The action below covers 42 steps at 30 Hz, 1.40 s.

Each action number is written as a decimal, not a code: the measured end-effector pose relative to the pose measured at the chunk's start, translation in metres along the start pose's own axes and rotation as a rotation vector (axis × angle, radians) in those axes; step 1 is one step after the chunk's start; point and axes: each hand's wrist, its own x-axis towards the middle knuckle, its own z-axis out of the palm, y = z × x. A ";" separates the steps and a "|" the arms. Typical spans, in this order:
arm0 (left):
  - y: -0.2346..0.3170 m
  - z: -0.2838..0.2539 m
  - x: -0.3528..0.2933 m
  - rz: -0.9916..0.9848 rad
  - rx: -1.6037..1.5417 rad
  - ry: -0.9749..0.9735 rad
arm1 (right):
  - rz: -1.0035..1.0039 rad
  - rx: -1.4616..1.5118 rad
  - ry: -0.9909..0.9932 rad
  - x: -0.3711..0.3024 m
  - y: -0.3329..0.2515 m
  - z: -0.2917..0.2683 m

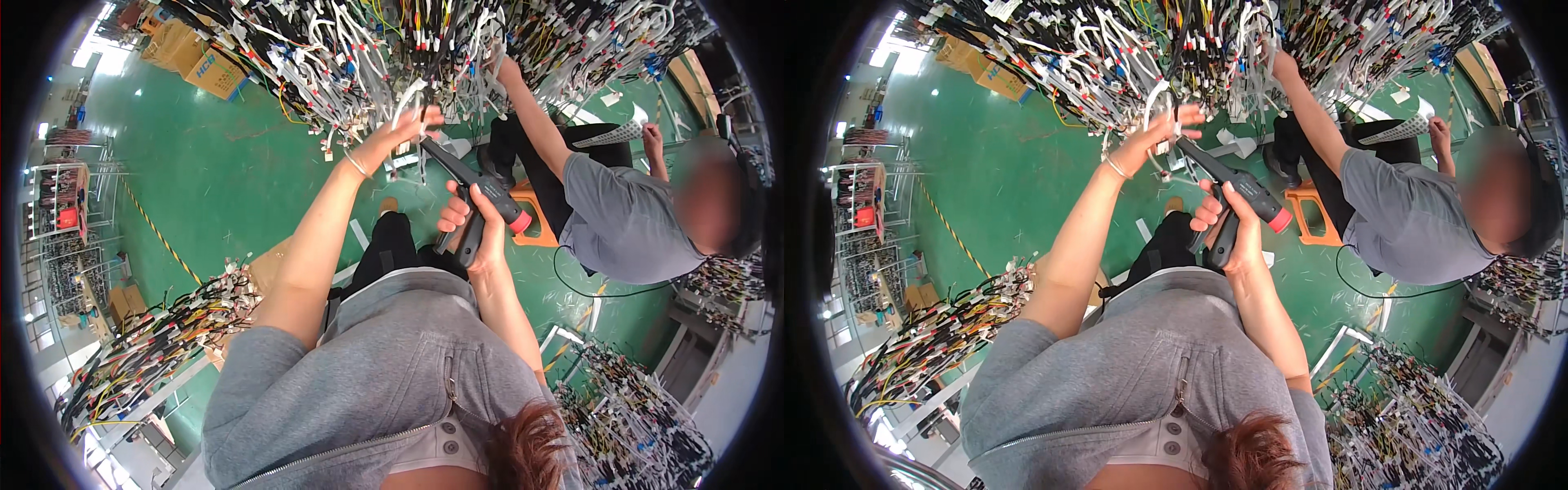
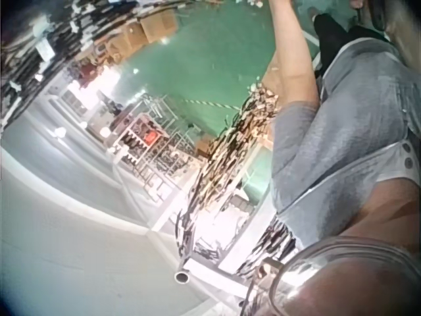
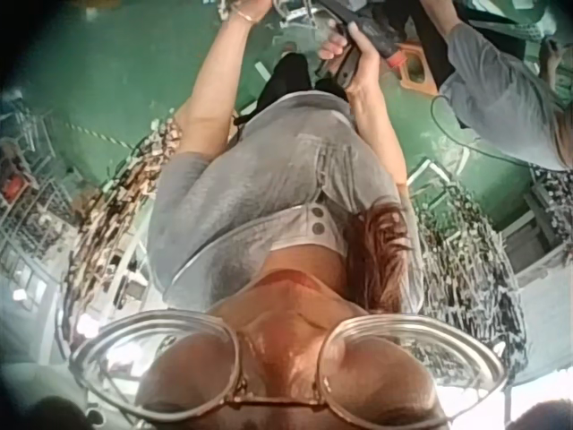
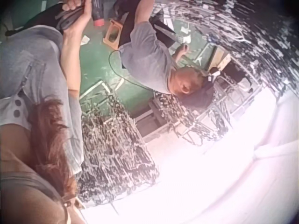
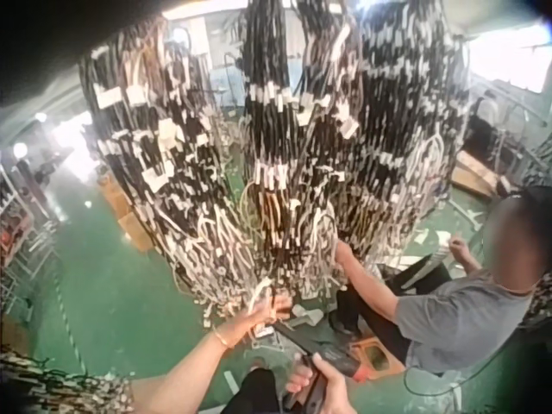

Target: Assembling a complex wiring harness on a production board using a specialized taping tool.

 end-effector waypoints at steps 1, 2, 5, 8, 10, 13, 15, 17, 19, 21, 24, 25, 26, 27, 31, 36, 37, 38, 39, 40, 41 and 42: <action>-0.019 -0.005 -0.004 0.001 -0.002 -0.001 | -0.002 -0.001 0.001 0.000 0.000 -0.002; -0.046 -0.015 -0.011 -0.073 -0.017 -0.031 | -0.006 0.014 -0.032 0.001 0.000 -0.005; -0.058 0.000 -0.013 -0.077 0.055 -0.082 | -0.084 0.008 -0.037 -0.003 -0.008 -0.013; -0.079 0.000 -0.011 -0.067 0.254 0.214 | -0.234 -0.401 0.066 -0.019 -0.017 -0.025; -0.078 -0.007 -0.006 -0.088 0.293 0.179 | -0.393 -1.163 0.148 -0.028 -0.025 -0.074; -0.080 -0.022 -0.006 -0.077 0.184 0.224 | -0.260 -1.657 0.322 -0.031 -0.015 -0.132; -0.059 -0.008 -0.003 -0.145 0.123 0.302 | 0.030 -1.284 0.367 -0.027 -0.004 -0.171; -0.050 -0.014 -0.005 -0.125 0.103 0.285 | 0.168 -1.088 0.377 -0.027 0.004 -0.183; -0.049 -0.013 -0.005 -0.116 0.054 0.301 | 0.011 -0.335 0.423 -0.027 0.006 -0.188; -0.045 -0.013 -0.005 -0.123 0.075 0.317 | 0.006 -0.317 0.445 -0.029 -0.003 -0.183; -0.041 -0.012 -0.005 -0.134 0.038 0.302 | 0.088 -0.290 0.380 -0.033 -0.014 -0.184; -0.041 -0.012 -0.006 -0.119 0.024 0.299 | 0.090 -0.293 0.385 -0.036 -0.016 -0.186; -0.039 -0.010 -0.004 -0.111 0.003 0.294 | 0.102 -0.267 0.361 -0.035 -0.017 -0.187; -0.037 -0.008 -0.003 -0.111 0.008 0.295 | 0.116 -0.243 0.338 -0.034 -0.017 -0.188; -0.033 -0.006 -0.005 -0.095 0.036 0.298 | 0.102 -0.253 0.335 -0.035 -0.020 -0.180; -0.028 -0.005 -0.007 -0.082 0.039 0.312 | 0.117 -0.211 0.329 -0.041 -0.026 -0.179; -0.028 -0.005 -0.008 -0.082 0.039 0.317 | 0.122 -0.213 0.328 -0.040 -0.027 -0.178; -0.028 -0.005 -0.008 -0.078 0.035 0.309 | 0.122 -0.221 0.329 -0.039 -0.028 -0.177; -0.027 -0.004 -0.008 -0.074 0.031 0.300 | 0.122 -0.230 0.330 -0.039 -0.029 -0.177; -0.028 -0.003 -0.009 -0.079 0.019 0.309 | 0.125 -0.231 0.329 -0.039 -0.030 -0.179; -0.028 -0.005 -0.010 -0.077 0.021 0.315 | 0.152 -0.231 0.308 -0.038 -0.031 -0.179; -0.028 -0.007 -0.010 -0.069 0.010 0.297 | 0.179 -0.231 0.287 -0.038 -0.031 -0.180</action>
